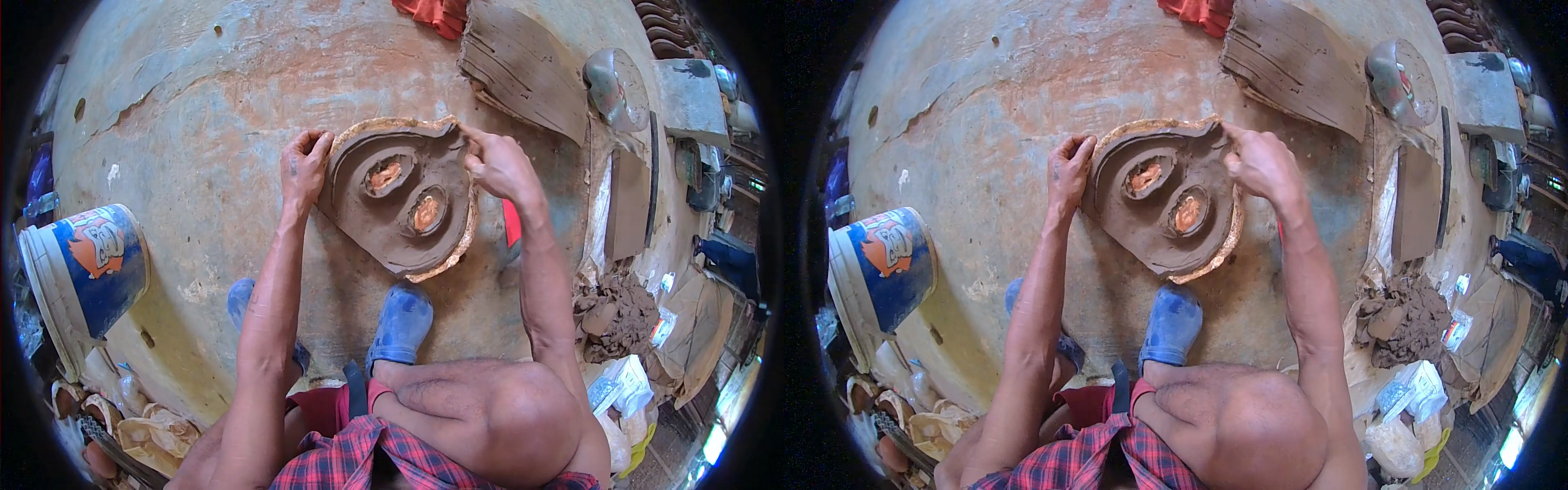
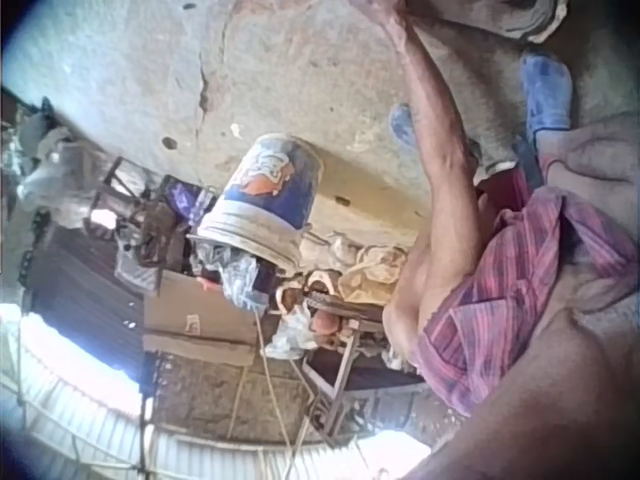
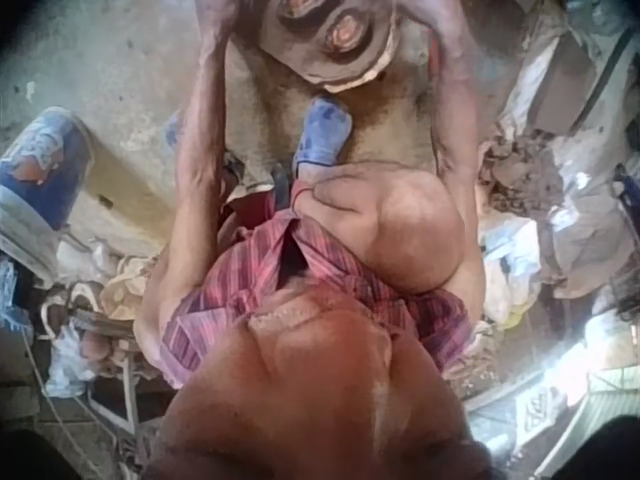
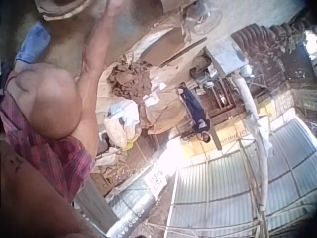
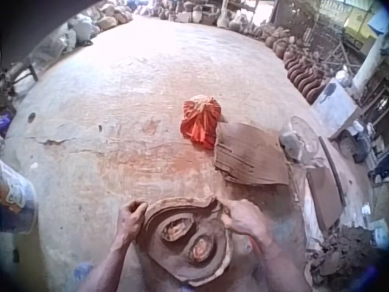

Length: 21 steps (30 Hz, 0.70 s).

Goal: The person presses and smooths clay into a mold by hand and with a scraper. They roll small pieces of clay, press them into the mold's features, and shape a clay slab by hand.

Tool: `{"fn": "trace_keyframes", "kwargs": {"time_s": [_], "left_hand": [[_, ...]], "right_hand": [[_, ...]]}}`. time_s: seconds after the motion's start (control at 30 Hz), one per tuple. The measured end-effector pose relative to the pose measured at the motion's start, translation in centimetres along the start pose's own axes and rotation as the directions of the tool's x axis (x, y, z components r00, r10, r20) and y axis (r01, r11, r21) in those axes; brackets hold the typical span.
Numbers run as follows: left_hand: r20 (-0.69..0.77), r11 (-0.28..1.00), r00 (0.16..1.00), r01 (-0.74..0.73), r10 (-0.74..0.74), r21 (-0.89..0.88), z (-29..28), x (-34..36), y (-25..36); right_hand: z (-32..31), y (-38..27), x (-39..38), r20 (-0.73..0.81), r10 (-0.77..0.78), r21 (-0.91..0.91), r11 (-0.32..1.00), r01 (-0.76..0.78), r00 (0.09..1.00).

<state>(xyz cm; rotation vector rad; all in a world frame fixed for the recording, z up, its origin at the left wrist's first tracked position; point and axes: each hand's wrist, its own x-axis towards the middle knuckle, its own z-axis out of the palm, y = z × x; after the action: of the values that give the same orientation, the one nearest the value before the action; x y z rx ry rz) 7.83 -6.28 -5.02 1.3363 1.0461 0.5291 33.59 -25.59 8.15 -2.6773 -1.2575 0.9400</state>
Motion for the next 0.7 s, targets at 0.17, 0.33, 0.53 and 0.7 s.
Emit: {"fn": "trace_keyframes", "kwargs": {"time_s": [0.17,0.33,0.53,0.7], "left_hand": [[0.01,0.999,1.0,-0.01,0.01,0.05,0.3,0.7,0.1],[-0.053,0.998,0.997,-0.053,0.055,0.039,-0.7,-0.8,-1.1],[-0.262,0.997,0.962,-0.076,0.077,0.015,0.3,-3.7,-2.8],[-0.445,1.0,0.895,0.013,-0.02,-0.018,1.0,-6.4,-2.4]], "right_hand": [[-0.4,2.2,1.4,-0.212,-0.262,0.04,0.96,0.277,0.941],[-0.6,3.4,-2.8,-0.4,0.052,0.418,0.899,0.132,0.915],[7.2,6.9,-9.8,-0.395,0.351,0.564,0.822,-0.078,0.849],[9.3,6.5,-13.7,-0.392,0.571,0.645,0.73,-0.227,0.722]]}}
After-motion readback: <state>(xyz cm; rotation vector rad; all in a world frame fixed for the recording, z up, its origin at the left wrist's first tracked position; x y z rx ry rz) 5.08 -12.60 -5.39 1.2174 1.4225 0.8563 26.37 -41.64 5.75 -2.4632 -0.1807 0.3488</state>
